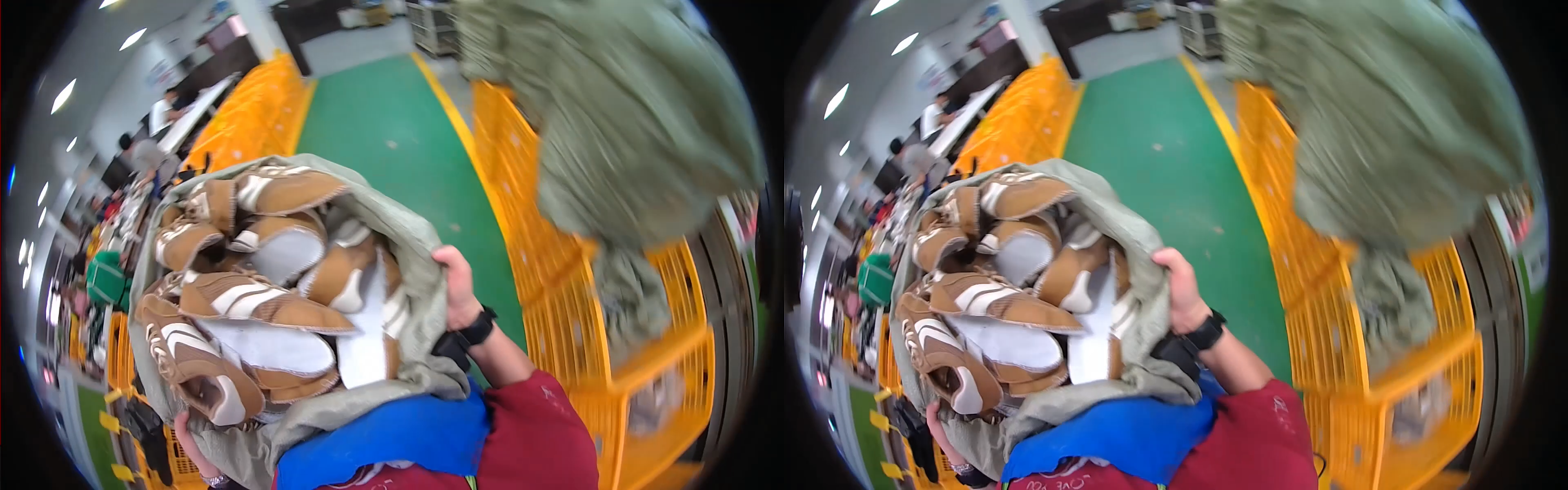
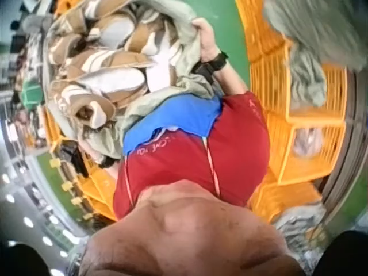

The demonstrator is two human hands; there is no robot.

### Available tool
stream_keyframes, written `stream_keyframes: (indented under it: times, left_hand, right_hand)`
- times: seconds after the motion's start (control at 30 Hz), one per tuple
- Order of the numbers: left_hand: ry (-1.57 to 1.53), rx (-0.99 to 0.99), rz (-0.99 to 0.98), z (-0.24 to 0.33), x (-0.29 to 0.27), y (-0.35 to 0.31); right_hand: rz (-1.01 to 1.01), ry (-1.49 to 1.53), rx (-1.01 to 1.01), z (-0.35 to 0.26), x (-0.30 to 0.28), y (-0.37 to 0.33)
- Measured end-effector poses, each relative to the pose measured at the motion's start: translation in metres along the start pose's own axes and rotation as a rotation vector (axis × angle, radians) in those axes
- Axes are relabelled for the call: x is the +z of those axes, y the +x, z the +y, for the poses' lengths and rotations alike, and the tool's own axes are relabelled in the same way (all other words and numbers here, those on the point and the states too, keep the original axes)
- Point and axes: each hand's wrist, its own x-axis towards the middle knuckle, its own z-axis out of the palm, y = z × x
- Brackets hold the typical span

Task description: The recorder is sorting shoe uppers and insoles from a large bag and staging them on a workbench next to shoe lasts.

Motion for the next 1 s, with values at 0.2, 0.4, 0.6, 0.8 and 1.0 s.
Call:
stream_keyframes:
  times: [0.2, 0.4, 0.6, 0.8, 1.0]
  left_hand:
    - [-0.668, -0.445, 0.044, 0.032, 0.166, 0.155]
    - [-0.771, -0.344, -0.082, -0.003, 0.340, 0.355]
    - [-0.710, -0.417, -0.178, -0.009, 0.530, 0.607]
    - [-0.568, -0.199, -0.329, 0.022, 0.794, 0.811]
    - [-0.704, -0.418, -0.354, -0.047, 0.970, 0.996]
  right_hand:
    - [0.051, -0.086, -0.014, -0.071, -0.029, 0.244]
    - [0.083, -0.107, -0.056, -0.139, -0.079, 0.480]
    - [0.293, -0.193, -0.204, -0.225, -0.120, 0.685]
    - [0.313, -0.216, -0.579, -0.323, -0.143, 0.840]
    - [0.420, -0.203, -0.609, -0.417, -0.231, 1.062]
